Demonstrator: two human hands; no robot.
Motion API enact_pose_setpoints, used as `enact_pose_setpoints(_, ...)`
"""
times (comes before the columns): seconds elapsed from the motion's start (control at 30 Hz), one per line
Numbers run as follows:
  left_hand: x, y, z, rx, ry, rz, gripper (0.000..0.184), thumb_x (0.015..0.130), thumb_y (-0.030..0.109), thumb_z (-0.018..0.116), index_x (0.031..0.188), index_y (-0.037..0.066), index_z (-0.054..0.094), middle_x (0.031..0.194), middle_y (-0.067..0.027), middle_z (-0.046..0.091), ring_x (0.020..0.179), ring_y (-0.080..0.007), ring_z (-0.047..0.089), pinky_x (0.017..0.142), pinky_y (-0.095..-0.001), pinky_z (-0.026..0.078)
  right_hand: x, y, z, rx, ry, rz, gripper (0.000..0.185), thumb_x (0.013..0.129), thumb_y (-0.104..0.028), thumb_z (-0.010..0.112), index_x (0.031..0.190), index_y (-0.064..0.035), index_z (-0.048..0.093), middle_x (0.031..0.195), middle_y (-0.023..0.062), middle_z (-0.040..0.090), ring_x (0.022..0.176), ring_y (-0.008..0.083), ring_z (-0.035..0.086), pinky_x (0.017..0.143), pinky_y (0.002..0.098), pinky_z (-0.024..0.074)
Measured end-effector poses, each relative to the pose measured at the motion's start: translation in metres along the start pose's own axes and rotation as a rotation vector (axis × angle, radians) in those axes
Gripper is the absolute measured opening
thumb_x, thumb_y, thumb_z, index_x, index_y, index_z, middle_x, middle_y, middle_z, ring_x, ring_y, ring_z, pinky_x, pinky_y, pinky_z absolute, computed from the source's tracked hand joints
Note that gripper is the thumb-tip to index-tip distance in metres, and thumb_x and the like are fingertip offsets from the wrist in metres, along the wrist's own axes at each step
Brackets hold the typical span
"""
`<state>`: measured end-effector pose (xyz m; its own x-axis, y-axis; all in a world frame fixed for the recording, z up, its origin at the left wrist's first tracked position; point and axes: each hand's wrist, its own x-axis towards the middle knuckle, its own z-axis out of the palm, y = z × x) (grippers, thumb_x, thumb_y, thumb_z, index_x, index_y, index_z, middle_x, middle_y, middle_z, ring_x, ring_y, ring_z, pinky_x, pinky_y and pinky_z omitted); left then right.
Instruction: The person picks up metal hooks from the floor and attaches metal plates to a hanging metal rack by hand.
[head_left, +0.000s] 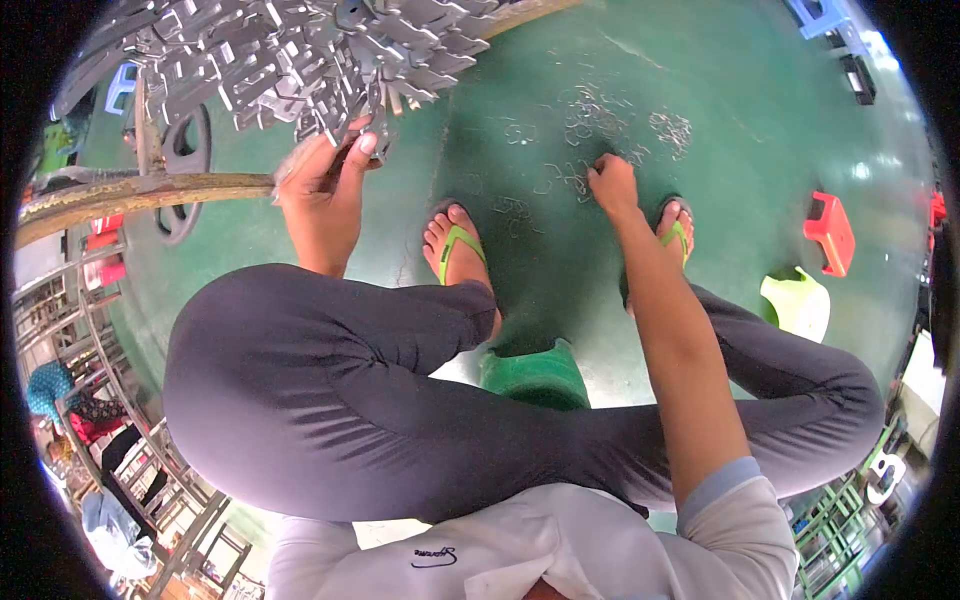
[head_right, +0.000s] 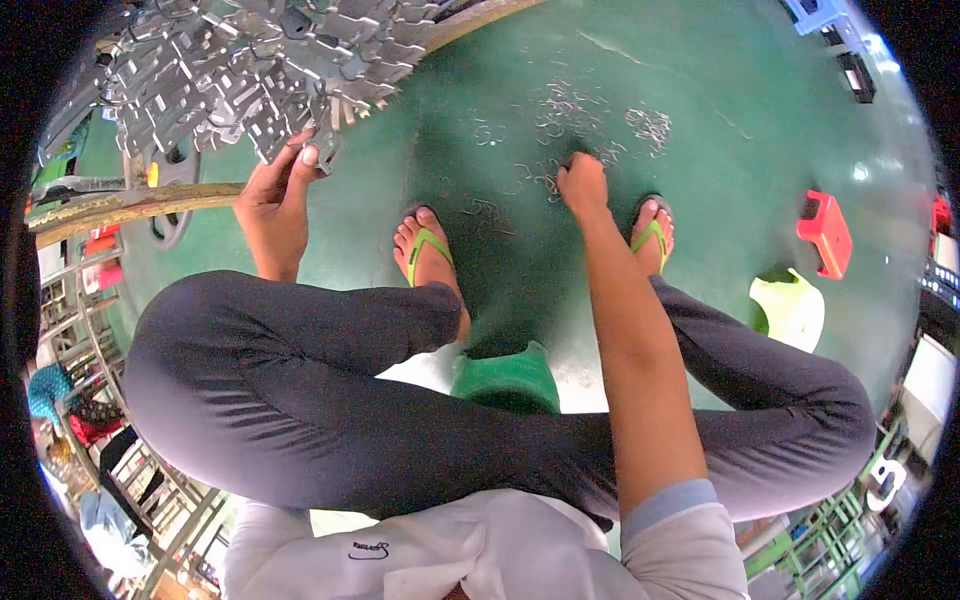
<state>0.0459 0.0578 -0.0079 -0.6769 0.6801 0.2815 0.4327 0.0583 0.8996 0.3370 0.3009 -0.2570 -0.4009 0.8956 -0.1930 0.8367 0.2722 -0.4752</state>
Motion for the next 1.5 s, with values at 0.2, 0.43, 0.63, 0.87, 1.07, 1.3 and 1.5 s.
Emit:
enact_pose_setpoints(0.2, 0.004, -0.002, 0.0, 0.056, 0.076, -0.022, 0.02, 0.095, 0.003, 0.073, 0.114, -0.003, 0.075, 0.097, -0.006, 0.071, 0.084, -0.0089, 0.065, 0.074, -0.0267, 0.061, 0.007, -0.012, 0.001, -0.117, -0.097, 0.002, 0.024, 0.082, -0.021, 0.073, 0.093, -0.0001, 0.075, 0.099, 0.0255, 0.073, 0.096, 0.0437, 0.071, 0.087, 0.0504, 0.0578)
enact_pose_setpoints(0.43, 0.004, -0.005, 0.003, 0.085, 0.058, 0.036, 0.018, 0.096, 0.001, 0.071, 0.113, -0.006, 0.074, 0.115, -0.0127, 0.074, 0.087, -0.0108, 0.068, 0.078, -0.0256, 0.058, 0.018, 0.012, -0.011, 0.116, -0.248, -0.156, 0.025, 0.081, -0.021, 0.074, 0.094, 0.0008, 0.074, 0.094, 0.0215, 0.074, 0.088, 0.0438, 0.071, 0.085, 0.0493, 0.0577)
enact_pose_setpoints(0.63, -0.001, -0.004, 0.004, 0.181, 0.086, 0.091, 0.015, 0.093, 0.0, 0.075, 0.107, -0.006, 0.076, 0.099, -0.0089, 0.075, 0.079, -0.0116, 0.069, 0.069, -0.0247, 0.057, 0.039, 0.024, -0.028, -0.083, 0.265, -0.147, 0.04, 0.086, -0.022, 0.073, 0.121, -0.005, 0.07, 0.13, 0.0165, 0.062, 0.12, 0.0349, 0.059, 0.098, 0.0469, 0.0517)
enact_pose_setpoints(0.87, -0.001, 0.001, 0.002, 0.248, 0.101, 0.029, 0.016, 0.093, 0.0, 0.074, 0.108, -0.005, 0.076, 0.099, -0.0074, 0.076, 0.082, -0.0102, 0.067, 0.07, -0.0257, 0.057, 0.051, 0.023, -0.042, -0.117, 0.208, -0.276, 0.027, 0.088, -0.022, 0.07, 0.111, -0.0085, 0.075, 0.118, 0.0133, 0.066, 0.114, 0.0363, 0.06, 0.096, 0.0487, 0.0518)
enact_pose_setpoints(1.07, -0.001, -0.008, 0.003, 0.226, 0.095, 0.063, 0.021, 0.097, 0.004, 0.071, 0.115, -0.007, 0.074, 0.106, -0.0093, 0.076, 0.084, -0.0091, 0.065, 0.077, -0.0255, 0.057, 0.103, 0.034, -0.037, 0.028, 0.249, -0.167, 0.018, 0.089, -0.017, 0.068, 0.101, -0.0071, 0.076, 0.108, 0.0155, 0.069, 0.109, 0.038, 0.064, 0.091, 0.0491, 0.0538)
enact_pose_setpoints(1.3, -0.003, -0.006, 0.001, 0.268, 0.089, 0.026, 0.023, 0.097, 0.004, 0.071, 0.118, -0.006, 0.073, 0.109, -0.0111, 0.076, 0.087, -0.0097, 0.065, 0.078, -0.0261, 0.056, 0.146, 0.007, -0.054, -0.295, -0.07, -0.392, 0.023, 0.086, -0.019, 0.072, 0.102, -0.0028, 0.073, 0.114, 0.0175, 0.069, 0.114, 0.0379, 0.064, 0.097, 0.0473, 0.0552)
enact_pose_setpoints(1.5, -0.004, -0.009, 0.001, 0.243, 0.085, 0.03, 0.023, 0.097, 0.005, 0.072, 0.117, -0.006, 0.074, 0.102, -0.0078, 0.076, 0.086, -0.0074, 0.064, 0.077, -0.024, 0.054, 0.154, -0.007, -0.067, -0.424, -0.285, -0.253, 0.033, 0.083, -0.024, 0.076, 0.106, -0.0007, 0.072, 0.12, 0.0219, 0.068, 0.116, 0.0391, 0.064, 0.099, 0.0476, 0.0545)
